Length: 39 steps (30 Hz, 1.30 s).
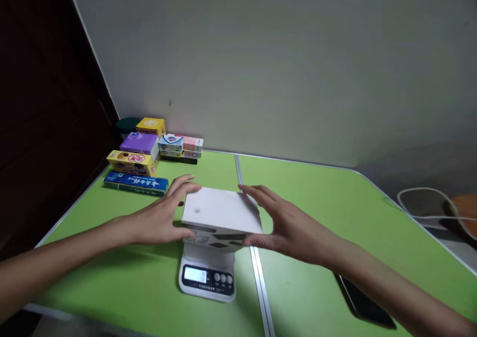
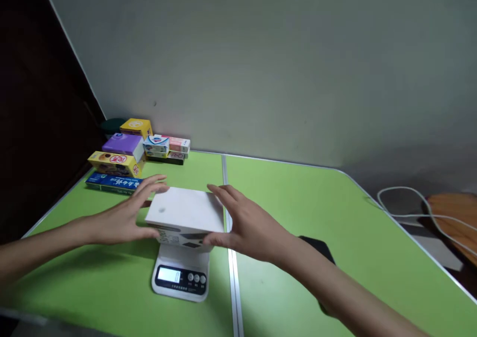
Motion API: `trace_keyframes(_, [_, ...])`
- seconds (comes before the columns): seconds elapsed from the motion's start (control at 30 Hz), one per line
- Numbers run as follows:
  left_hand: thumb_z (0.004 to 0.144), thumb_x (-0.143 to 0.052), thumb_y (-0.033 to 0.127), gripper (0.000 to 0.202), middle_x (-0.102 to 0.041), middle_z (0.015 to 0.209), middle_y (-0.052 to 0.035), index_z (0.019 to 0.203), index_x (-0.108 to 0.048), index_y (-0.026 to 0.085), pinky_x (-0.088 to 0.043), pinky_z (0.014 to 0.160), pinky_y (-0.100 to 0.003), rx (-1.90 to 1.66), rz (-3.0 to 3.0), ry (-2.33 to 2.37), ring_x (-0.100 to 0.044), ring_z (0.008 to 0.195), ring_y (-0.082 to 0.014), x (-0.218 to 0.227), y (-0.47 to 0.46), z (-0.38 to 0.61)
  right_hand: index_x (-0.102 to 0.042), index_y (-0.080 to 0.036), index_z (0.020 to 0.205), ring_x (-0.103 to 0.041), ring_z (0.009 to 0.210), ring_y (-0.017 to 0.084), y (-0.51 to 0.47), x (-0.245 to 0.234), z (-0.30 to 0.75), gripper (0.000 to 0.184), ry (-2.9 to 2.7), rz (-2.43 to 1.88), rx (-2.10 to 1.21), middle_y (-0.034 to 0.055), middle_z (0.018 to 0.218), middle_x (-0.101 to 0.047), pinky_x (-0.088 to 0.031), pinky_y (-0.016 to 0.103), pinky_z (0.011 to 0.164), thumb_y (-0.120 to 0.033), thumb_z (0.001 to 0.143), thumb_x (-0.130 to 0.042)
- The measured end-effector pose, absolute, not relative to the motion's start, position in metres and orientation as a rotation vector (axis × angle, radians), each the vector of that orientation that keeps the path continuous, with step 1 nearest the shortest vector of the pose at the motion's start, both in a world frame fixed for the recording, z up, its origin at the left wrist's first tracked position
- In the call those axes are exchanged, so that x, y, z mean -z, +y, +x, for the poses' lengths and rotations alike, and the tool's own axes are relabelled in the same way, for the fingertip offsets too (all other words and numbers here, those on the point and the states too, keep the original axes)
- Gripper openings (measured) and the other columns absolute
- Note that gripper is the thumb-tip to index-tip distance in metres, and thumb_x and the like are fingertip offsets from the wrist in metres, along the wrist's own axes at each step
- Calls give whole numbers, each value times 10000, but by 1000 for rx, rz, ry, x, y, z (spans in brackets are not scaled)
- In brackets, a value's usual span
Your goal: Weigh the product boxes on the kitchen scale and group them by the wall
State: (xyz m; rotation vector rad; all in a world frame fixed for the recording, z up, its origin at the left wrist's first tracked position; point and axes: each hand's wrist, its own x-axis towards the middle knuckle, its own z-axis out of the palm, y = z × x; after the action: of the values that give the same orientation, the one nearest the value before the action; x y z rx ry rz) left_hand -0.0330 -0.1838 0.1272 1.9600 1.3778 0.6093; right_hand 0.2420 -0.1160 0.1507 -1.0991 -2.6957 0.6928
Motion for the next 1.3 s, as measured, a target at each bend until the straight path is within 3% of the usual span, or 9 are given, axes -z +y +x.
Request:
trace_keyframes(0.1, [638,-778,391,1148,61,1567,-115,1465,17,350,-328,1081,-568,-604,1957,1368,-117,1423,-386,-122,-193,-43,-219,-224,1482,-566,1133,400,-122,-155,251,995,-2746,-1134,-604,222,1435,-396,-562,518,802,-642,692,-656])
trace_keyframes(0.2, [679,-752,392,1143,85,1573,-81,1454,87,406,-353,1077,-539,-669,1910,1353,-114,1432,-354,-117,-201,-54,-190,-251,1490,-610,1067,386,-126,-156,262,966,-2747,-1171,-598,224,1404,-434,-575,511,760,-633,721,-634])
trace_keyframes(0.4, [705,-717,361,1054,-24,1563,-94,1461,18,395,-406,1035,-516,-676,1820,1380,-218,1411,-326,-110,-207,-68,-229,-217,1478,-593,1096,374,-132,-156,265,929,-2777,-1216,-631,216,1412,-425,-544,534,851,-627,740,-616])
trace_keyframes(0.67, [680,-731,356,1084,-32,1576,-144,1482,-4,301,-371,1055,-519,-598,1851,1371,-260,1389,-364,-101,-197,-48,-239,-195,1468,-649,963,316,-129,-142,254,825,-2718,-1132,-712,223,1358,-470,-602,467,749,-521,802,-601])
trace_keyframes(0.77, [667,-744,297,1070,-207,1538,-183,1476,-48,231,-321,1090,-513,-673,1807,1321,-316,1367,-345,-96,-187,-36,-259,-159,1445,-646,960,318,-127,-132,247,761,-2623,-1131,-820,233,1293,-513,-618,432,699,-481,830,-572])
trace_keyframes(0.83, [668,-743,242,993,-375,1461,-169,1454,-136,214,-345,1080,-485,-767,1784,1243,-400,1322,-309,-98,-183,-35,-329,-170,1396,-638,983,322,-126,-132,242,708,-2554,-1121,-861,219,1262,-533,-622,413,704,-479,817,-597])
trace_keyframes(0.9, [666,-753,225,929,-440,1422,-144,1427,-221,229,-384,1055,-461,-847,1773,1169,-452,1283,-289,-106,-183,-43,-386,-203,1347,-635,990,321,-126,-139,232,665,-2510,-1079,-858,191,1247,-549,-623,401,709,-484,795,-629])
trace_keyframes(1.17, [622,-789,230,936,-457,1439,-105,1431,-317,251,-429,1026,-438,-968,1458,1439,-433,1306,-317,-129,-218,-163,-398,-149,1313,-643,819,234,-124,-144,103,685,-2517,-773,-922,172,1224,-533,-590,392,656,-411,747,-680])
trace_keyframes(1.3, [577,-818,211,897,-538,1373,-86,1379,-419,246,-455,1006,-396,-996,1321,1586,-476,1275,-307,-118,-226,-245,-398,-92,1293,-574,1030,302,-114,-114,9,760,-2536,-591,-842,195,1211,-531,-524,457,836,-361,673,-746])
